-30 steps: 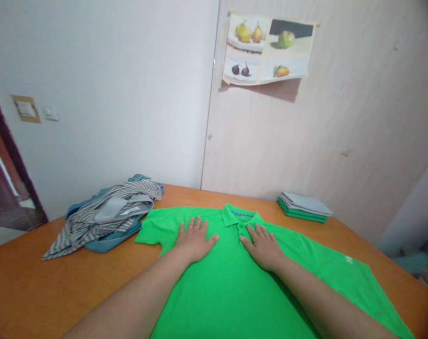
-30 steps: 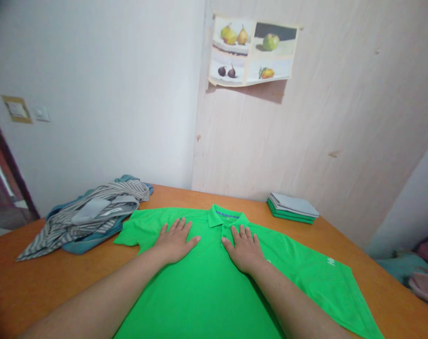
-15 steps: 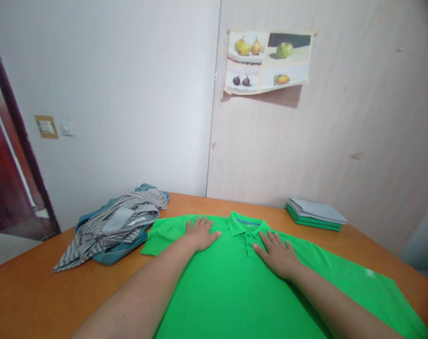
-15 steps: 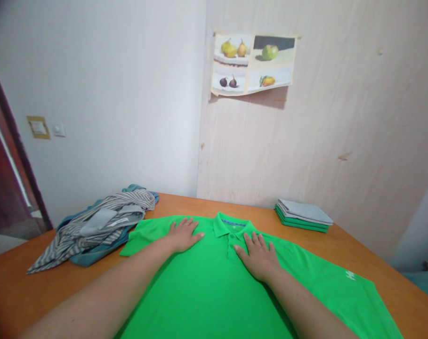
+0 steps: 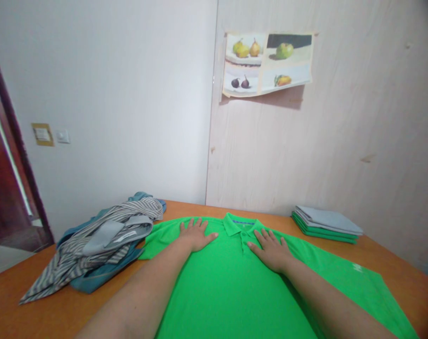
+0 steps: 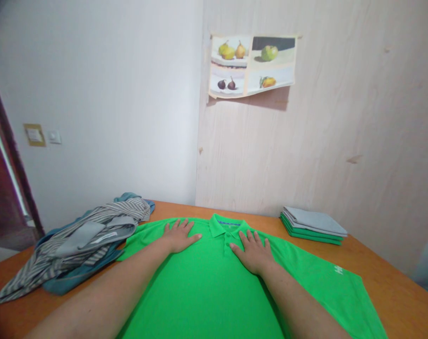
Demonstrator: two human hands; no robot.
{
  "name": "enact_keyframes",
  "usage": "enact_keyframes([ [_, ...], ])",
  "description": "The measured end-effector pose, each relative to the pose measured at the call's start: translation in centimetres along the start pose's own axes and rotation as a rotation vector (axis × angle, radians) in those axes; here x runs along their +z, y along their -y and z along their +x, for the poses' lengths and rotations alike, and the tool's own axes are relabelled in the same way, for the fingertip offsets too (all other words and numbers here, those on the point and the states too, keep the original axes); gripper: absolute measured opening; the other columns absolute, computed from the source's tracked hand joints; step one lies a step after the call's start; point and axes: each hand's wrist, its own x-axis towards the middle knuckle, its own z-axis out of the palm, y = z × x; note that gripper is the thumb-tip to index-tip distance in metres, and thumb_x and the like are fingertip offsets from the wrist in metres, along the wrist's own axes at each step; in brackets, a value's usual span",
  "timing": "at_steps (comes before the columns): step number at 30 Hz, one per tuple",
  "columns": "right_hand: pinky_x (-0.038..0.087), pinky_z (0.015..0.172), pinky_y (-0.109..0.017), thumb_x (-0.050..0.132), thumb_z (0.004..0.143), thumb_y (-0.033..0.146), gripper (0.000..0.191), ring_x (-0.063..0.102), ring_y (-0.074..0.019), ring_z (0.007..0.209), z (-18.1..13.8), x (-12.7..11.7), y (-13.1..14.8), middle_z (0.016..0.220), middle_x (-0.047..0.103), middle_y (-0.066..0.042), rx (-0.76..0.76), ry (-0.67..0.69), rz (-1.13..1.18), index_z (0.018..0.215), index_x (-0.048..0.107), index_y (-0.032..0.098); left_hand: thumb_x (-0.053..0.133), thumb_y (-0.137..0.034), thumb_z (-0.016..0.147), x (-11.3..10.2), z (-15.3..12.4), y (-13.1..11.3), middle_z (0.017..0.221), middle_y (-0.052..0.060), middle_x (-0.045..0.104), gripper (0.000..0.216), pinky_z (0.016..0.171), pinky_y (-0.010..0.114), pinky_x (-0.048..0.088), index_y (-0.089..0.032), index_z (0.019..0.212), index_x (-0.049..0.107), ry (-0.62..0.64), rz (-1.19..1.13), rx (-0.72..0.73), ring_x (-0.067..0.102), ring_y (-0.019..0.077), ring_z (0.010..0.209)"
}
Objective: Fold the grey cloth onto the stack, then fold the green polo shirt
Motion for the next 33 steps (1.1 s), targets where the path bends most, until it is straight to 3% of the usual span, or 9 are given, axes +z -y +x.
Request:
enact_keyframes([
  [13,0.007,0.117,-0.062,0.013,0.084,0.085,0.094,0.013,-0.0338,0.150,6.1,-0.3,-0.7,0.164,0.018,-0.008,-0.037,-0.016,0.018,0.157,0.022,0.028,0.018,-0.088,0.080,0.3,6.0,1.0,0.164,0.007,0.016,0.098,0.112,0.072,0.012,-0.027,0.156,0.027,-0.020,0.027,-0.003,0.011,0.0399,0.149],
  [21,0.005,0.117,-0.064,0.016,0.085,0.083,0.091,0.009,-0.0336,0.150,7.6,-0.3,-1.0,0.165,0.015,-0.008,-0.057,-0.004,0.030,0.158,0.021,0.028,0.016,-0.086,0.082,0.4,6.8,1.0,0.164,0.008,0.019,0.095,0.111,0.071,0.015,-0.027,0.155,0.029,-0.043,0.057,0.008,0.016,0.0408,0.148],
  [24,0.010,0.118,-0.061,0.020,0.087,0.081,0.090,0.012,-0.0339,0.150,7.5,-0.7,-1.4,0.164,0.018,-0.010,-0.082,0.005,0.042,0.157,0.024,0.025,0.017,-0.084,0.084,0.5,6.6,0.9,0.162,0.010,0.026,0.091,0.111,0.070,0.014,-0.027,0.153,0.035,-0.084,0.092,0.019,0.021,0.0404,0.147],
  [28,0.019,0.120,-0.046,0.027,0.090,0.076,0.086,0.020,-0.0297,0.149,6.3,-2.2,-3.2,0.161,0.028,-0.011,-0.109,-0.011,0.056,0.153,0.035,0.019,0.025,-0.079,0.087,0.3,5.8,0.6,0.150,0.017,0.045,0.084,0.111,0.063,0.020,-0.021,0.142,0.048,-0.264,0.158,0.059,0.038,0.0388,0.137],
  [33,0.027,0.117,-0.039,0.026,0.096,0.064,0.075,0.034,-0.0281,0.144,2.2,-4.1,-7.5,0.152,0.044,-0.015,-0.030,-0.062,0.034,0.142,0.051,0.010,0.036,-0.056,0.096,-0.4,4.2,-0.5,0.124,0.019,0.062,0.053,0.102,0.048,0.034,-0.016,0.119,0.061,-0.368,0.216,0.079,0.052,0.0344,0.120],
])
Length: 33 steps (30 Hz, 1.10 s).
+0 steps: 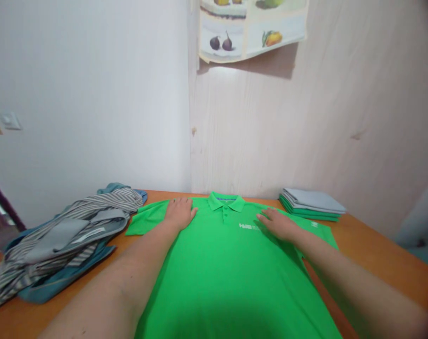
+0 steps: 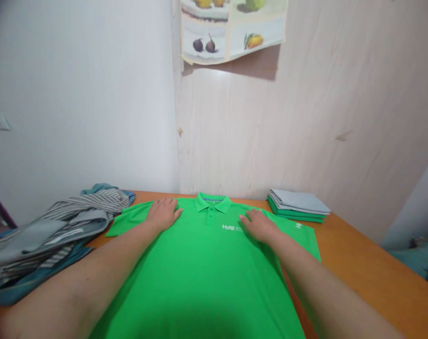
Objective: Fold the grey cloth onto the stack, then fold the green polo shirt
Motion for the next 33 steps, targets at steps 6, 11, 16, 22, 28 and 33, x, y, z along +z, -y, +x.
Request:
enact_keyframes([
  [6,0.038,0.109,-0.045,0.027,0.098,0.049,0.062,0.049,-0.0308,0.133,-6.4,0.1,-5.1,0.143,0.054,-0.019,0.147,-0.011,-0.073,0.136,0.057,0.010,0.037,-0.042,0.096,-2.1,-2.7,-1.2,0.121,0.019,0.062,0.042,0.092,0.049,0.040,-0.015,0.118,0.061,0.028,-0.036,-0.068,0.055,0.0355,0.114],
  [11,0.032,0.109,-0.060,0.028,0.098,0.046,0.059,0.037,-0.0372,0.140,-9.3,1.3,-7.9,0.153,0.041,-0.018,0.248,-0.019,-0.137,0.143,0.049,0.013,0.039,-0.049,0.095,-4.2,-7.2,-1.6,0.117,0.012,0.065,0.043,0.087,0.042,0.045,-0.020,0.119,0.061,0.094,-0.090,-0.001,0.060,0.0306,0.107],
  [16,0.032,0.105,-0.068,0.023,0.098,0.052,0.068,0.037,-0.0407,0.140,-10.3,1.2,-8.7,0.152,0.041,-0.023,0.280,-0.055,-0.126,0.145,0.046,0.009,0.044,-0.048,0.094,-5.6,-11.5,-0.2,0.113,0.011,0.067,0.040,0.088,0.039,0.046,-0.021,0.114,0.065,0.114,-0.182,0.037,0.062,0.0291,0.105],
  [22,0.031,0.115,-0.049,0.027,0.096,0.052,0.068,0.033,-0.0333,0.144,-11.7,0.4,-5.2,0.153,0.041,-0.018,0.133,-0.065,-0.064,0.143,0.050,0.008,0.043,-0.040,0.094,-6.9,-15.3,2.5,0.118,0.009,0.068,0.037,0.099,0.036,0.044,-0.020,0.116,0.064,0.042,-0.345,-0.016,0.060,0.0254,0.113],
  [28,0.030,0.118,-0.044,0.031,0.095,0.056,0.067,0.033,-0.0282,0.144,-16.9,0.7,1.9,0.154,0.041,-0.011,-0.050,-0.114,0.118,0.144,0.051,0.014,0.033,-0.042,0.099,-10.0,-22.7,-0.3,0.130,0.011,0.064,0.046,0.110,0.036,0.039,-0.018,0.128,0.060,0.070,-0.440,0.003,0.055,0.0241,0.125],
  [33,0.029,0.119,-0.045,0.029,0.094,0.065,0.072,0.028,-0.0273,0.146,-22.4,2.9,5.6,0.157,0.035,-0.008,-0.144,-0.055,0.156,0.146,0.048,0.018,0.037,-0.062,0.096,-11.5,-28.6,-2.6,0.157,0.010,0.036,0.065,0.119,0.049,0.023,-0.023,0.148,0.045,0.249,-0.432,0.125,0.029,0.0296,0.147],
])
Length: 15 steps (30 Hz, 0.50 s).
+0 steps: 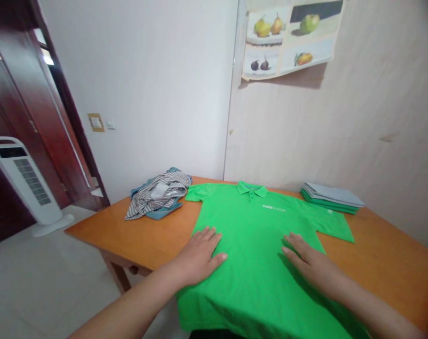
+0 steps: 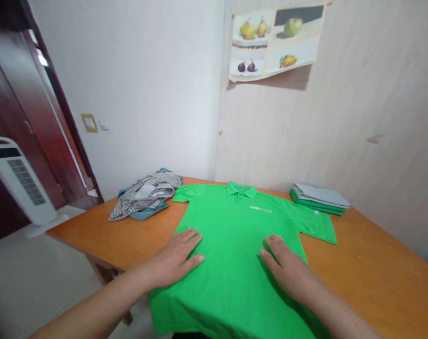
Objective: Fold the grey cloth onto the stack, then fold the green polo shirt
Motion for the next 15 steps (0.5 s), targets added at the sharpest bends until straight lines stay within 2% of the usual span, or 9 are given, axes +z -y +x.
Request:
enact_keyframes([
  [4,0.021,0.122,-0.050,0.031,0.091,0.071,0.079,0.022,-0.0278,0.148,-2.5,1.2,-0.1,0.158,0.033,-0.008,-0.032,0.000,-0.095,0.149,0.044,0.018,0.035,-0.069,0.094,-0.3,-1.7,0.3,0.161,0.006,0.026,0.070,0.121,0.054,0.014,-0.030,0.152,0.038,0.057,0.001,0.016,0.018,0.0304,0.150],
  [9,0.023,0.121,-0.050,0.033,0.091,0.071,0.079,0.024,-0.0285,0.148,-2.8,0.9,-1.1,0.157,0.036,-0.010,-0.010,-0.026,-0.085,0.147,0.046,0.017,0.036,-0.069,0.094,-0.5,-1.8,1.3,0.161,0.005,0.027,0.069,0.121,0.053,0.014,-0.030,0.151,0.039,0.050,0.000,0.035,0.020,0.0294,0.150],
  [12,0.028,0.119,-0.048,0.039,0.089,0.067,0.073,0.031,-0.0294,0.145,-2.7,0.0,-1.2,0.153,0.043,-0.009,0.007,-0.042,0.017,0.141,0.055,0.018,0.042,-0.061,0.095,-0.3,-1.8,1.7,0.156,0.006,0.040,0.060,0.120,0.047,0.022,-0.027,0.145,0.049,-0.064,-0.039,0.023,0.033,0.0274,0.145],
  [15,0.038,0.113,-0.047,0.042,0.088,0.063,0.065,0.047,-0.0310,0.135,-3.5,-1.5,-1.2,0.144,0.055,-0.010,0.079,-0.140,0.168,0.131,0.063,0.020,0.045,-0.050,0.096,-0.2,-2.7,1.9,0.141,0.009,0.057,0.048,0.112,0.041,0.038,-0.023,0.134,0.058,-0.305,-0.167,-0.008,0.050,0.0256,0.132],
])
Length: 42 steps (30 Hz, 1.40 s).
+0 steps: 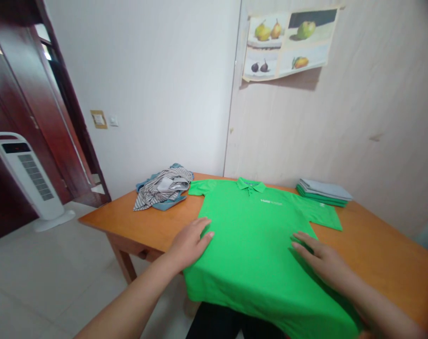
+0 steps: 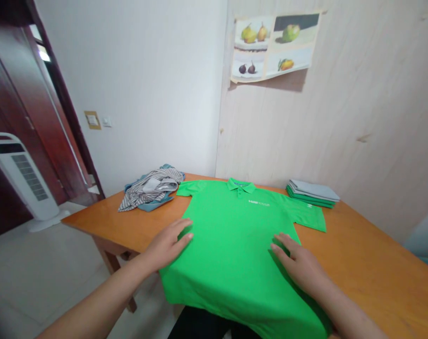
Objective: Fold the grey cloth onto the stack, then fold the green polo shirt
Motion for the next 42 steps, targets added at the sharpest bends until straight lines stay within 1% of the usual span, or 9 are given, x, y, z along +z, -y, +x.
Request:
enact_keyframes([
  [3,0.044,0.108,-0.047,0.044,0.088,0.063,0.058,0.058,-0.0315,0.124,-1.9,-2.1,0.3,0.131,0.066,-0.008,0.092,-0.135,0.151,0.123,0.067,0.023,0.046,-0.045,0.097,-0.3,-2.1,-0.2,0.119,0.009,0.067,0.037,0.096,0.037,0.049,-0.021,0.120,0.063,-0.274,-0.163,-0.065,0.062,0.0236,0.110],
  [6,0.046,0.106,-0.045,0.047,0.087,0.063,0.052,0.061,-0.0305,0.119,-5.0,-3.7,0.9,0.124,0.070,-0.006,0.168,-0.238,0.289,0.115,0.069,0.026,0.050,-0.043,0.096,-0.3,-5.1,-0.5,0.103,0.006,0.069,0.029,0.082,0.032,0.052,-0.021,0.107,0.064,-0.467,-0.272,-0.178,0.065,0.0211,0.094],
  [10,0.055,0.088,-0.038,0.051,0.085,0.063,0.045,0.067,-0.0282,0.102,-9.8,-4.1,2.3,0.106,0.075,-0.007,0.245,-0.310,0.406,0.104,0.070,0.027,0.056,-0.047,0.091,0.5,-8.7,-0.2,0.092,0.003,0.069,0.028,0.076,0.029,0.051,-0.021,0.097,0.064,-0.573,-0.352,-0.272,0.064,0.0204,0.085],
  [16,0.054,0.068,-0.029,0.053,0.087,0.060,0.037,0.067,-0.0227,0.079,-15.8,-1.5,3.4,0.079,0.071,-0.003,0.247,-0.271,0.429,0.086,0.068,0.026,0.057,-0.049,0.087,4.0,-12.1,2.0,0.086,0.002,0.068,0.029,0.076,0.032,0.053,-0.022,0.095,0.061,-0.510,-0.486,-0.418,0.065,0.0204,0.079],
  [19,0.052,0.060,-0.028,0.051,0.087,0.060,0.038,0.064,-0.0216,0.069,-17.8,1.1,2.3,0.070,0.067,-0.001,0.246,-0.229,0.411,0.081,0.066,0.026,0.057,-0.049,0.083,6.3,-13.3,3.1,0.096,0.006,0.070,0.032,0.084,0.038,0.054,-0.021,0.098,0.061,-0.463,-0.561,-0.435,0.067,0.0241,0.091],
  [22,0.054,0.068,-0.032,0.044,0.088,0.059,0.039,0.068,-0.0238,0.075,-19.3,4.3,0.3,0.075,0.070,-0.001,0.250,-0.210,0.357,0.081,0.065,0.027,0.060,-0.044,0.078,8.3,-14.0,3.5,0.106,0.011,0.070,0.039,0.083,0.040,0.056,-0.019,0.108,0.060,-0.352,-0.591,-0.464,0.068,0.0261,0.096],
  [27,0.056,0.074,-0.042,0.044,0.084,0.055,0.034,0.073,-0.0306,0.079,-20.6,9.1,-3.0,0.078,0.073,-0.004,0.368,-0.017,0.166,0.097,0.062,0.029,0.062,-0.040,0.077,10.6,-14.3,3.6,0.110,0.013,0.069,0.043,0.084,0.044,0.055,-0.019,0.114,0.059,-0.295,-0.499,-0.439,0.068,0.0295,0.101],
  [33,0.055,0.075,-0.042,0.042,0.085,0.047,0.034,0.073,-0.0331,0.089,-19.6,10.8,-3.3,0.086,0.075,-0.008,0.391,0.028,0.112,0.109,0.059,0.029,0.057,-0.037,0.081,10.8,-13.5,3.2,0.111,0.011,0.068,0.036,0.090,0.041,0.052,-0.020,0.113,0.059,-0.317,-0.527,-0.278,0.066,0.0280,0.105],
  [42,0.052,0.089,-0.035,0.053,0.083,0.051,0.045,0.067,-0.0290,0.106,-21.0,10.9,-1.4,0.108,0.073,-0.011,0.199,-0.202,0.503,0.116,0.061,0.021,0.048,-0.025,0.082,8.7,-15.5,1.7,0.126,0.011,0.064,0.046,0.101,0.039,0.046,-0.018,0.128,0.051,-0.370,-0.570,-0.282,0.060,0.0253,0.117],
])
